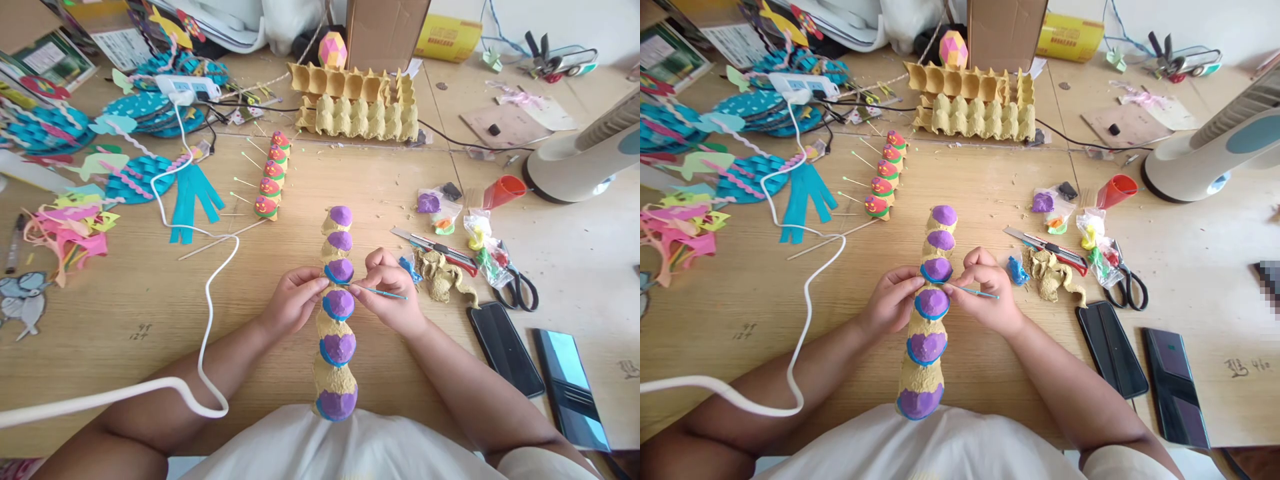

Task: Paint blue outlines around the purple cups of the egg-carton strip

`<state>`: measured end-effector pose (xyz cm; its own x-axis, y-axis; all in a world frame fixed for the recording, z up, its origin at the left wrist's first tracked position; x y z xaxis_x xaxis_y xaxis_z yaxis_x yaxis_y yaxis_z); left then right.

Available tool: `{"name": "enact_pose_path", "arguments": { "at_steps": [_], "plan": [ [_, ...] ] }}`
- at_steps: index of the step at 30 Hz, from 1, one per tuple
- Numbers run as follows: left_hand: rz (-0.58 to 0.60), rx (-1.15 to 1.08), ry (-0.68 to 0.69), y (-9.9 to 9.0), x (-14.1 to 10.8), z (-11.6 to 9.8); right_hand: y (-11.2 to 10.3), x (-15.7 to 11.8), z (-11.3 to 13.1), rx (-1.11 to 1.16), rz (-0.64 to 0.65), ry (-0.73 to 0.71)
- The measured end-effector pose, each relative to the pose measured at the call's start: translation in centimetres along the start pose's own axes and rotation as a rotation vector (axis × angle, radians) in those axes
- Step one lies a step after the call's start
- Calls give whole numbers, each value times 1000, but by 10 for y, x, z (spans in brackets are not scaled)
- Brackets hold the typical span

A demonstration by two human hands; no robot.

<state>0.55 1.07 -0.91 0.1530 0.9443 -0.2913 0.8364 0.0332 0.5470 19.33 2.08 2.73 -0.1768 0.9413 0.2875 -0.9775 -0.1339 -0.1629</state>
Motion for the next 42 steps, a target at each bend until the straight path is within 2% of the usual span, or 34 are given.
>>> {"name": "enact_pose_path", "arguments": {
  "at_steps": [14, 18, 28, 36, 42],
  "plan": [
    [17, 20, 10, 3, 0, -2, 0, 0, 0, 12, 2, -12],
    [31, 46, 53, 4, 0, -3, -1, 0, 0, 2, 9, -18],
    [-6, 173, 141, -10, 2, 4, -2, 3, -2, 28, 35, -34],
    [68, 370, 233, -20, 4, 6, -5, 6, -4, 23, 73, -23],
    [81, 471, 275, -18, 2, -1, -2, 5, -6, 29, 115, -55]
  ]
}}
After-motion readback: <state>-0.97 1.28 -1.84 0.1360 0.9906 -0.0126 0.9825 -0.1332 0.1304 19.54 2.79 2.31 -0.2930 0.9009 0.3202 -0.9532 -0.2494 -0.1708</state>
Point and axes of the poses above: each hand's wrist, its own x-axis towards the middle knuckle, its own y-axis out of the palm, z = x × y, the point moved 3 cm from there along x, towards the middle knuckle, and after that the axes turned 5 degrees about y, right-handed, at the moved point
